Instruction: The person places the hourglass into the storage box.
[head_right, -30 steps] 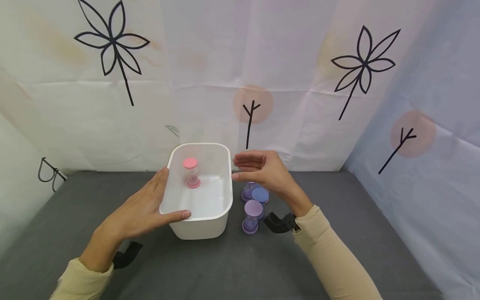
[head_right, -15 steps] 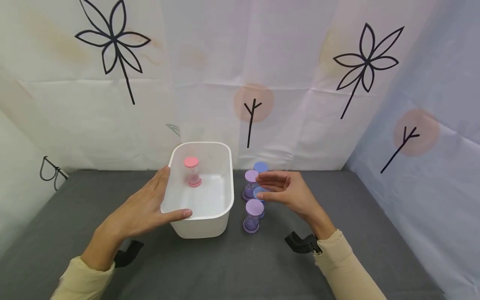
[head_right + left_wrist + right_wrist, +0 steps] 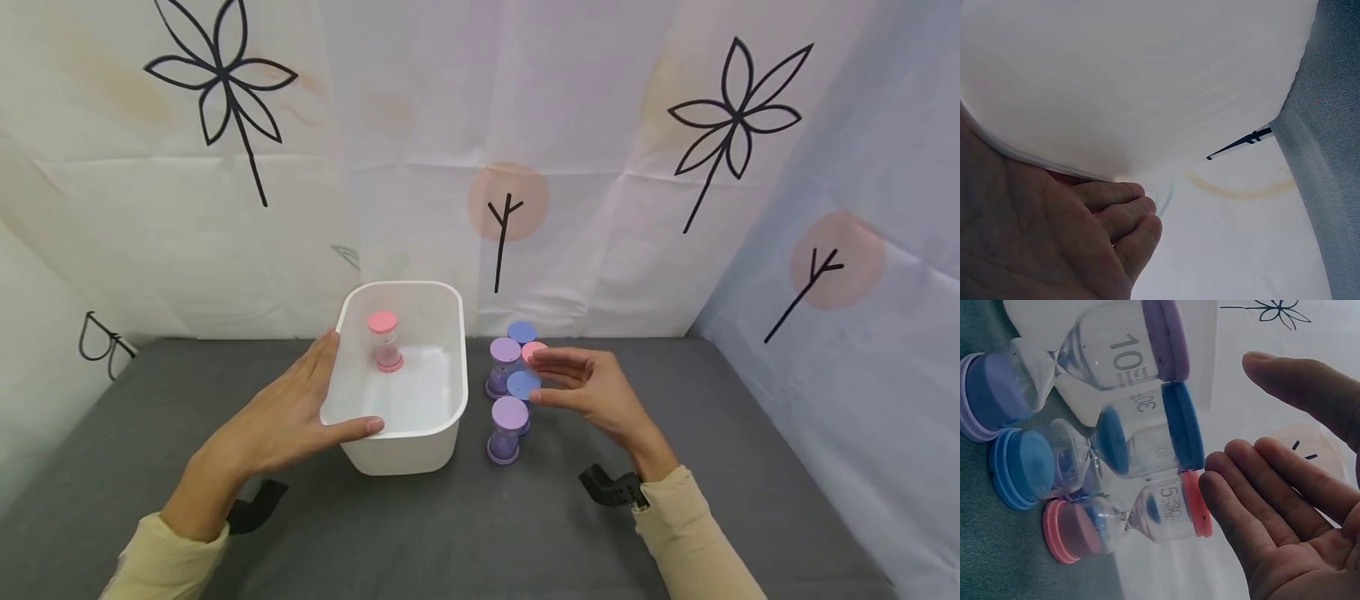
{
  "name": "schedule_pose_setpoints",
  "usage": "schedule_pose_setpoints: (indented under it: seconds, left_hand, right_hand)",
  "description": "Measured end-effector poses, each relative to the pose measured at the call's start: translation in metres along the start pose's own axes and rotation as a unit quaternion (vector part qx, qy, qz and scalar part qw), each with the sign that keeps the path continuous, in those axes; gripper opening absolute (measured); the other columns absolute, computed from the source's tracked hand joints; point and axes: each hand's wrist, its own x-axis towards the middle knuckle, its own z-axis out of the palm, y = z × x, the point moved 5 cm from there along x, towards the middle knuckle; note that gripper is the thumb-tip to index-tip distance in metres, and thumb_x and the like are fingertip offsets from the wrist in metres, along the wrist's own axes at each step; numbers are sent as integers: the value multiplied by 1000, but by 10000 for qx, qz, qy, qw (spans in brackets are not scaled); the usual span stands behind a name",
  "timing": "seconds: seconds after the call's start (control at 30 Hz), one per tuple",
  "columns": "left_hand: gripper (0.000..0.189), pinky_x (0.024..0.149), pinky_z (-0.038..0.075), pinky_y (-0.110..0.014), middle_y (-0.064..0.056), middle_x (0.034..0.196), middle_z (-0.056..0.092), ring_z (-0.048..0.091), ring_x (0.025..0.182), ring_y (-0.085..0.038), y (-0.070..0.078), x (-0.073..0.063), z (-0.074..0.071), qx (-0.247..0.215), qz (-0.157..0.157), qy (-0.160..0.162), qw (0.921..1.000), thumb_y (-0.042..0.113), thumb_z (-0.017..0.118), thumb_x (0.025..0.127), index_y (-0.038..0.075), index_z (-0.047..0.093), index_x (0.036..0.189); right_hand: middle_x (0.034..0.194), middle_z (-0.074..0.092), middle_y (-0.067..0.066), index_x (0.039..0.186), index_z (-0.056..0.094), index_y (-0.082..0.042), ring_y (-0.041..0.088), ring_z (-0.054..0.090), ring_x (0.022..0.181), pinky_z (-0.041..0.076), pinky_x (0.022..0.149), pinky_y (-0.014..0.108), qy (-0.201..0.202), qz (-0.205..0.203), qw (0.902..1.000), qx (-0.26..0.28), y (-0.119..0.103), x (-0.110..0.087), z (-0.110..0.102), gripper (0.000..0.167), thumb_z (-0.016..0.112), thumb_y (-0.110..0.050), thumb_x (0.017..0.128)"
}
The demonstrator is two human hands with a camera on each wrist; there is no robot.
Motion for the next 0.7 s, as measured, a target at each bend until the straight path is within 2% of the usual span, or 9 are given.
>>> schedule_pose_setpoints:
  seconds: [0.17, 0.53, 0.7]
  left_hand:
    - [130, 121, 19, -55, -18, 168, 2, 7, 155, -35, 0, 0, 0, -21, 19, 16, 10000, 84, 56, 81, -2, 0, 160]
    - [131, 121, 18, -55, -18, 169, 3, 8, 155, -35, -1, 0, -1, -16, -10, 24, 10000, 86, 55, 80, -1, 0, 161]
    - [131, 121, 18, -55, -17, 169, 2, 8, 155, -35, -2, 0, -1, -20, -12, 27, 10000, 86, 55, 80, -2, 1, 161]
  right_hand:
    - [136, 58, 30, 135, 58, 10, 16, 65, 120, 55, 94, 33, -87, 49, 9999, -39, 5, 4, 4, 57, 81, 5, 83]
    - [137, 57, 30, 135, 56, 12, 9, 65, 117, 54, 95, 32, -137, 32, 9997, -212, 11, 5, 6, 58, 80, 6, 83]
    - [136, 59, 29, 134, 58, 12, 11, 65, 116, 53, 96, 32, -177, 97, 9992, -346, 15, 8, 9, 56, 80, 4, 83]
